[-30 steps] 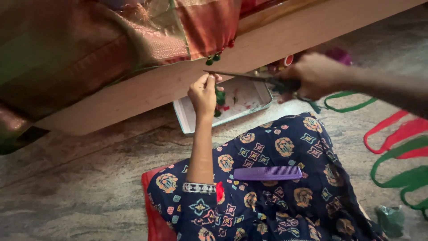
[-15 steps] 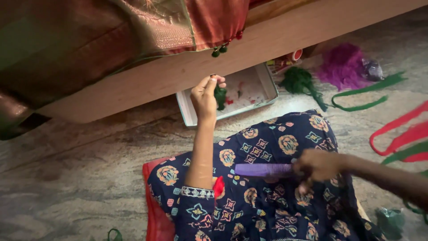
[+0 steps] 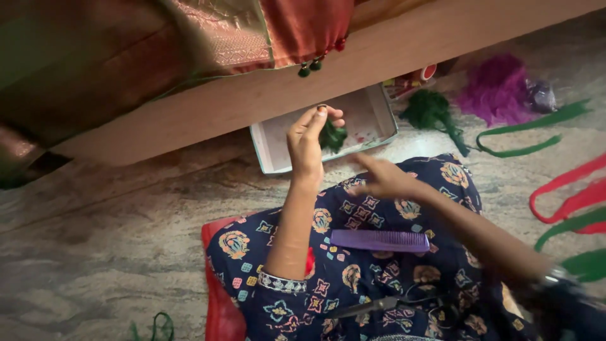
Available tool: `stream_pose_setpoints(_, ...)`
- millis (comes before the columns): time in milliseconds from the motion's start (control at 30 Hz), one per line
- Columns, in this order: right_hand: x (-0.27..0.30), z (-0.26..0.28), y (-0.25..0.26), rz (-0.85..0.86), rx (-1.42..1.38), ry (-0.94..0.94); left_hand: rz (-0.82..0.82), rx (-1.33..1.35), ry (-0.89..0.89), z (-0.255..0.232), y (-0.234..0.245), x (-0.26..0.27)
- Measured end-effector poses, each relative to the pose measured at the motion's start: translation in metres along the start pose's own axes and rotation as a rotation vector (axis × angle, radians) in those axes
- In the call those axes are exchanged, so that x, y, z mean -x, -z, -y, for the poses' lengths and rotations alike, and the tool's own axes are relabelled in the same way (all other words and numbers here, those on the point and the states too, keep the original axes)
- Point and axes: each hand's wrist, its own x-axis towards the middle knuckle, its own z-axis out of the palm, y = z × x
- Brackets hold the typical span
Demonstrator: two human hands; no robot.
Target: Tying, combing, and trimming decorative tassels on the border of a saree.
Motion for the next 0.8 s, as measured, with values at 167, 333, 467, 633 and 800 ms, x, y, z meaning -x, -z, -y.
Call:
stream_pose_setpoints(167,-0.057,-0.016,-0.022,0.029,-0.358,-0.064,-0.045,0.086,0.088,0.02,0.016,-0.007)
stream_pose_setpoints(333,-0.027,-0.019,-0.018,0.266,0.073,-0.472,-0.156,0.146,0.226,0.078,0.082,-0.046)
stream_pose_setpoints(467,0.054,-0.067,0.01,0.362,0.458,-0.526,-0.256,-0.401,0.313,0.134,0.135,-0.076)
stream_pose_setpoints(633,0.102,-0.057,0.062,0.596,0.457,-0.86,-0.174,-1.424,0.074,0.161,0.169,-0.091)
stream_pose_setpoints(800,0.105,-0.065,0.079,0.703,0.521,-0.857,-0.077,-1.566,-0.433,0.164,0.184,-0.098)
